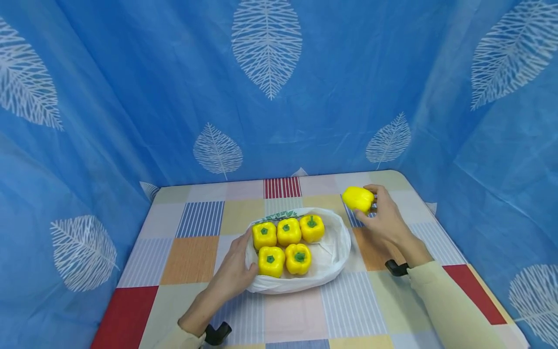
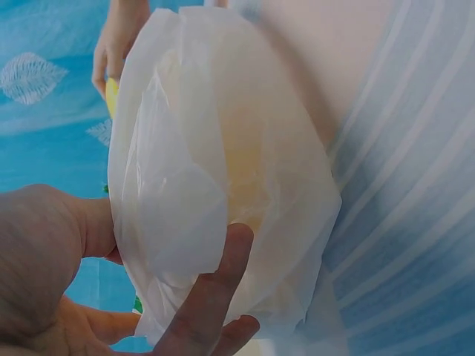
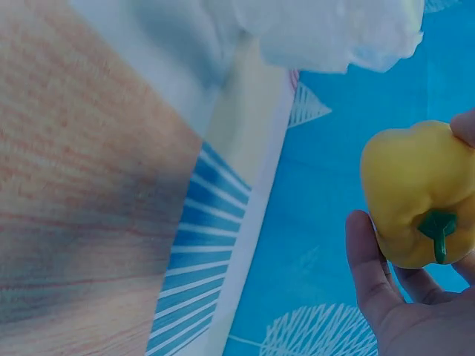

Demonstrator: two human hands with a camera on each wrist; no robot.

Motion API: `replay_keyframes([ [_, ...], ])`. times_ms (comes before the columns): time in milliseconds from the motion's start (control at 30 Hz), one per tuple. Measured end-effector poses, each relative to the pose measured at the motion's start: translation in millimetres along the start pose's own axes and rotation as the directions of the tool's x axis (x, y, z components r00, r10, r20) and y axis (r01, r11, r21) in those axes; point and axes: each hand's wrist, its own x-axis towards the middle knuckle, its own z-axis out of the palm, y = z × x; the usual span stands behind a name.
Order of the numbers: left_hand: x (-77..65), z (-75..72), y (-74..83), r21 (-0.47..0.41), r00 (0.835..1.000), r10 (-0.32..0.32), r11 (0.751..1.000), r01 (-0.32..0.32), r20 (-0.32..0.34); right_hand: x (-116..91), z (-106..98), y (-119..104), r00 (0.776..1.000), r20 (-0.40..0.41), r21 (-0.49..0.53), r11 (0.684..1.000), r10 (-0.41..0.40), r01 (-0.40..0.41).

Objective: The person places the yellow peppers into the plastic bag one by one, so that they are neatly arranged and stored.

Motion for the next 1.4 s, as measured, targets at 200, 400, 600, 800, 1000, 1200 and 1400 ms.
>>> replay_keyframes([
  [200,-0.7,1.7,-0.7,-0.016,1.0,0.007,1.0,-0.007,-0.004,-3.6,0.7,-11.9,0.997,-0.023,-0.009,0.998,-0.068,0.068],
  [400,-0.5,4.0,-1.2,-0.019,1.0,0.009,1.0,-0.009,-0.012,-7.0,-2.6,-24.4,0.989,-0.046,-0.077,0.988,-0.14,0.136],
  [600,-1.8,5.2,-2.6,-0.018,1.0,-0.009,1.0,0.009,-0.014,-14.0,-4.0,-38.5,0.985,-0.045,-0.06,0.985,-0.164,0.161],
  [800,-2.4,3.3,-3.8,-0.028,1.0,-0.01,1.0,0.009,-0.014,-17.7,0.7,-58.5,0.984,-0.019,-0.031,0.984,-0.179,0.178],
  [1000,-3.0,1.3,-3.7,-0.031,1.0,-0.006,1.0,0.005,-0.012,-19.5,4.8,-72.5,0.972,0.011,-0.07,0.969,-0.236,0.236],
  [1200,-4.6,0.5,-2.7,-0.033,1.0,0.005,0.999,-0.005,-0.022,-27.3,10.3,-74.6,0.955,0.066,-0.136,0.945,-0.291,0.297],
  [1400,-6.8,1.3,-4.1,-0.026,1.0,0.001,1.0,-0.001,-0.021,-35.0,16.5,-78.6,0.951,0.143,-0.118,0.949,-0.275,0.292],
])
